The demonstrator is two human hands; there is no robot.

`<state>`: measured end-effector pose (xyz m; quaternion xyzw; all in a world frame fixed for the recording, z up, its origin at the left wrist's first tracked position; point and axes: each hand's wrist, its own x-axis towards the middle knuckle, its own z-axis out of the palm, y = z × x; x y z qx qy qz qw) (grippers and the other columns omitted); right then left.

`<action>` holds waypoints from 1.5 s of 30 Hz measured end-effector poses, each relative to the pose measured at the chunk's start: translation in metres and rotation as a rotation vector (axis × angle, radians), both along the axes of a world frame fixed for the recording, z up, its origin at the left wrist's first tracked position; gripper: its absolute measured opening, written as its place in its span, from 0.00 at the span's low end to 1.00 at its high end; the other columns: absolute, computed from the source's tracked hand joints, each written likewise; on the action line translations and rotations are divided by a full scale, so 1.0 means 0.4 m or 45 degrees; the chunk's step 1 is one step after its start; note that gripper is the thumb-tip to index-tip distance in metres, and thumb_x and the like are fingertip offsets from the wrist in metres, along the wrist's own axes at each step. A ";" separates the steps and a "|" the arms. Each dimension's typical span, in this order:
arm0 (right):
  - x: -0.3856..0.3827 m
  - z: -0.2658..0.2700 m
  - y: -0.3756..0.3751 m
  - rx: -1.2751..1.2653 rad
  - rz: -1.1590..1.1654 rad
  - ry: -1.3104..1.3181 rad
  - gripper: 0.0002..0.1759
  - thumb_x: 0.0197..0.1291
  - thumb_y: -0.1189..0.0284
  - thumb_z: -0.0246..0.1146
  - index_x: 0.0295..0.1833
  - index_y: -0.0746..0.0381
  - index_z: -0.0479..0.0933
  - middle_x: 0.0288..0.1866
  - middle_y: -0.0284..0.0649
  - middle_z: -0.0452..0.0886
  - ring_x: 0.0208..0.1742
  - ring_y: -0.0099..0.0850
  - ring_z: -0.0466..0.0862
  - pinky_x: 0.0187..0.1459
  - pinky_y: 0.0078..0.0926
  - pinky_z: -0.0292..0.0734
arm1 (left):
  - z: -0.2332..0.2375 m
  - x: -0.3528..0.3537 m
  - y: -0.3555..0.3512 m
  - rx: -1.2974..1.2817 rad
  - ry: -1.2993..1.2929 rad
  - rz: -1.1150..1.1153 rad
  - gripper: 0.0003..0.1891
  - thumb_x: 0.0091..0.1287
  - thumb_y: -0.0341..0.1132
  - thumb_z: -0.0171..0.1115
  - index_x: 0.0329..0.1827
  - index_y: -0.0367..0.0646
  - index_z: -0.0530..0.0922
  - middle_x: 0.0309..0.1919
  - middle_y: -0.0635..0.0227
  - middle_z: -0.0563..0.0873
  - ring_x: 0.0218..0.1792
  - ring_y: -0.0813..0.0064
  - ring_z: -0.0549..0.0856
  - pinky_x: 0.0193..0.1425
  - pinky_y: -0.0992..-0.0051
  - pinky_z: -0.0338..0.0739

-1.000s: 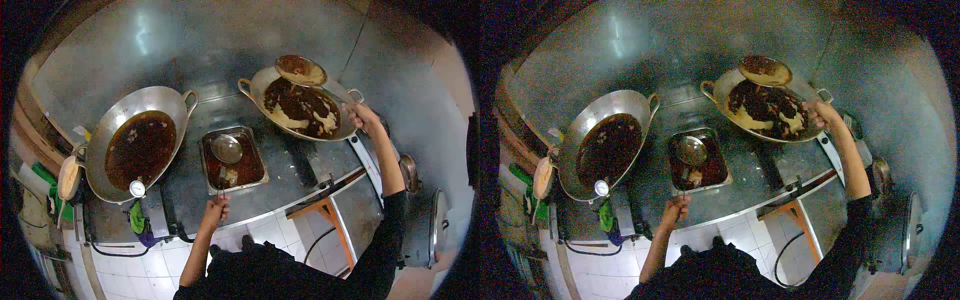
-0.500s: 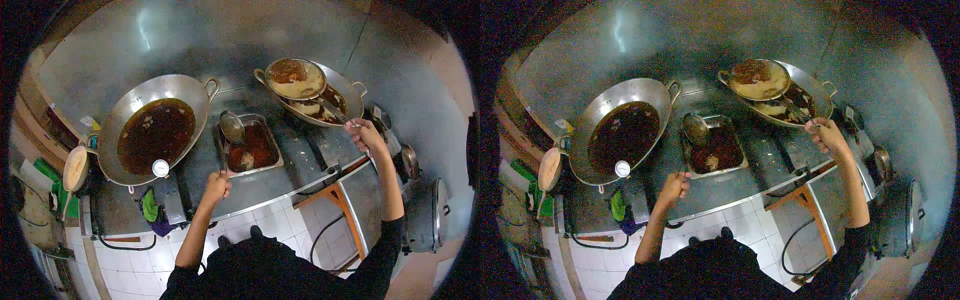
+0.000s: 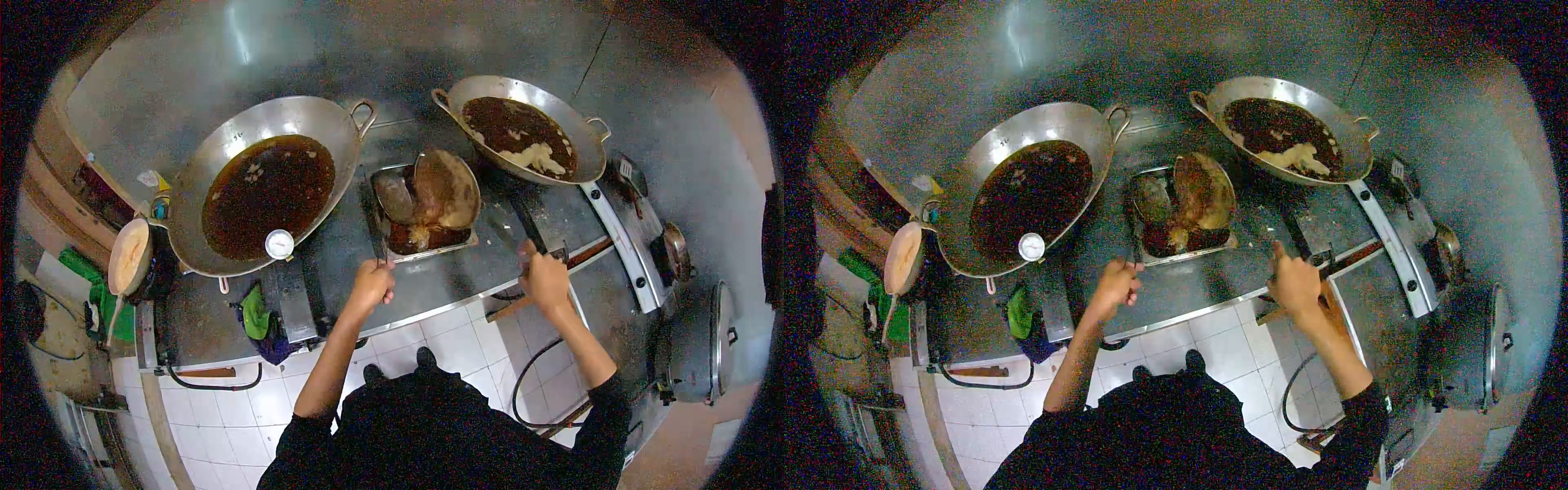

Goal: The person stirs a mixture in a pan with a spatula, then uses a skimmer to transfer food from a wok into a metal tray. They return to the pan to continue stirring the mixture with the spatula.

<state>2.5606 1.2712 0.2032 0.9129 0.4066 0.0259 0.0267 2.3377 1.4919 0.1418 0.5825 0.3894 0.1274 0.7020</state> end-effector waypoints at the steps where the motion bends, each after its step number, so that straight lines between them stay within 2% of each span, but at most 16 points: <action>1: -0.014 -0.013 -0.007 -0.002 -0.006 -0.002 0.35 0.41 0.71 0.64 0.59 0.58 0.62 0.29 0.50 0.78 0.28 0.43 0.80 0.31 0.38 0.76 | -0.012 0.003 -0.003 0.034 0.024 -0.003 0.13 0.62 0.33 0.44 0.44 0.33 0.70 0.14 0.69 0.71 0.10 0.77 0.71 0.11 0.76 0.65; 4: -0.061 -0.031 -0.034 -0.019 -0.091 -0.082 0.28 0.41 0.74 0.62 0.54 0.55 0.67 0.23 0.49 0.78 0.24 0.44 0.79 0.25 0.41 0.73 | -0.031 0.007 -0.017 0.024 0.048 0.043 0.13 0.61 0.31 0.44 0.44 0.33 0.70 0.14 0.68 0.71 0.10 0.77 0.71 0.10 0.75 0.65; 7: -0.109 -0.029 -0.073 0.178 -0.020 -0.103 0.36 0.41 0.74 0.61 0.62 0.54 0.61 0.20 0.48 0.76 0.19 0.43 0.78 0.21 0.41 0.72 | -0.020 0.000 -0.039 0.192 0.145 0.022 0.12 0.61 0.30 0.44 0.43 0.33 0.71 0.14 0.66 0.72 0.09 0.75 0.72 0.10 0.74 0.66; 10: -0.138 -0.079 -0.116 0.190 -0.008 -0.302 0.35 0.44 0.73 0.59 0.62 0.54 0.60 0.19 0.48 0.76 0.17 0.43 0.77 0.19 0.40 0.71 | -0.016 -0.005 -0.049 0.281 0.128 0.050 0.12 0.58 0.28 0.44 0.41 0.32 0.71 0.15 0.63 0.74 0.09 0.73 0.73 0.10 0.74 0.67; 11: -0.142 -0.110 -0.134 0.105 -0.101 -0.138 0.34 0.45 0.73 0.57 0.63 0.52 0.61 0.20 0.48 0.75 0.16 0.42 0.76 0.17 0.39 0.70 | -0.025 -0.007 -0.049 0.279 0.130 0.045 0.12 0.58 0.28 0.44 0.41 0.32 0.71 0.15 0.63 0.74 0.09 0.73 0.73 0.10 0.74 0.67; 16: -0.157 -0.132 -0.145 0.180 -0.092 -0.181 0.36 0.44 0.76 0.55 0.64 0.48 0.58 0.20 0.47 0.75 0.15 0.41 0.76 0.17 0.38 0.71 | -0.074 -0.005 -0.045 0.389 0.148 0.054 0.14 0.51 0.25 0.42 0.39 0.29 0.71 0.17 0.56 0.75 0.10 0.69 0.75 0.12 0.71 0.70; 22: -0.166 -0.166 -0.165 0.131 -0.115 -0.174 0.43 0.39 0.75 0.57 0.66 0.43 0.54 0.24 0.46 0.77 0.14 0.37 0.76 0.16 0.35 0.72 | -0.092 -0.022 -0.062 0.396 0.178 -0.004 0.15 0.51 0.24 0.43 0.41 0.28 0.71 0.18 0.52 0.77 0.10 0.66 0.77 0.14 0.70 0.71; 24: -0.163 -0.163 -0.158 0.111 -0.132 -0.186 0.43 0.39 0.76 0.57 0.66 0.42 0.54 0.24 0.45 0.77 0.14 0.37 0.76 0.15 0.34 0.72 | -0.079 -0.027 -0.073 0.436 0.180 0.014 0.15 0.51 0.24 0.43 0.41 0.28 0.71 0.17 0.52 0.77 0.10 0.66 0.77 0.15 0.70 0.71; 26: -0.162 -0.175 -0.168 0.242 -0.126 -0.283 0.46 0.39 0.76 0.58 0.67 0.41 0.51 0.23 0.44 0.77 0.14 0.35 0.76 0.15 0.34 0.72 | -0.077 -0.032 -0.083 0.472 0.184 0.031 0.15 0.51 0.24 0.43 0.42 0.27 0.70 0.17 0.52 0.77 0.09 0.66 0.76 0.15 0.70 0.72; 29: -0.156 -0.192 -0.183 0.104 -0.174 -0.225 0.45 0.39 0.77 0.57 0.67 0.40 0.51 0.23 0.45 0.76 0.14 0.36 0.76 0.15 0.34 0.72 | -0.089 -0.037 -0.090 0.440 0.175 0.026 0.16 0.51 0.24 0.43 0.43 0.27 0.70 0.14 0.54 0.76 0.09 0.67 0.76 0.14 0.70 0.71; 32: -0.172 -0.158 -0.170 0.074 -0.154 -0.191 0.45 0.40 0.77 0.56 0.67 0.39 0.51 0.23 0.45 0.76 0.15 0.36 0.77 0.15 0.35 0.72 | -0.085 -0.038 -0.095 0.438 0.162 0.037 0.17 0.52 0.24 0.43 0.44 0.27 0.69 0.15 0.54 0.76 0.08 0.67 0.75 0.14 0.71 0.71; 36: -0.160 -0.203 -0.201 0.118 -0.159 -0.244 0.45 0.40 0.77 0.56 0.67 0.38 0.50 0.22 0.45 0.76 0.15 0.38 0.77 0.15 0.36 0.72 | -0.093 -0.043 -0.096 0.416 0.155 0.040 0.17 0.53 0.24 0.43 0.45 0.27 0.69 0.15 0.54 0.76 0.08 0.66 0.75 0.14 0.71 0.71; 39: -0.156 -0.190 -0.216 0.138 -0.154 -0.221 0.45 0.41 0.76 0.56 0.67 0.36 0.49 0.22 0.45 0.75 0.16 0.39 0.77 0.16 0.37 0.73 | -0.103 -0.046 -0.096 0.404 0.139 0.018 0.16 0.53 0.24 0.43 0.45 0.27 0.69 0.17 0.53 0.77 0.09 0.67 0.76 0.14 0.71 0.71; 42: -0.149 -0.088 -0.187 0.030 -0.161 -0.250 0.43 0.41 0.76 0.57 0.65 0.35 0.53 0.24 0.46 0.77 0.16 0.40 0.77 0.17 0.37 0.74 | -0.094 -0.051 -0.097 0.401 0.174 -0.010 0.16 0.54 0.25 0.44 0.45 0.27 0.69 0.20 0.52 0.77 0.10 0.67 0.76 0.15 0.71 0.71; 44: -0.125 -0.031 -0.171 0.259 -0.150 -0.325 0.42 0.43 0.76 0.57 0.65 0.35 0.55 0.28 0.49 0.78 0.17 0.40 0.78 0.20 0.37 0.75 | -0.101 -0.056 -0.103 0.391 0.182 -0.016 0.16 0.54 0.25 0.44 0.45 0.27 0.69 0.20 0.52 0.77 0.10 0.68 0.76 0.15 0.71 0.71; 45: -0.116 0.015 -0.156 0.351 -0.172 -0.220 0.41 0.44 0.77 0.57 0.65 0.34 0.55 0.29 0.50 0.78 0.17 0.40 0.77 0.20 0.36 0.74 | -0.110 -0.060 -0.104 0.398 0.156 -0.012 0.16 0.54 0.25 0.44 0.45 0.26 0.69 0.20 0.52 0.77 0.10 0.68 0.76 0.14 0.71 0.71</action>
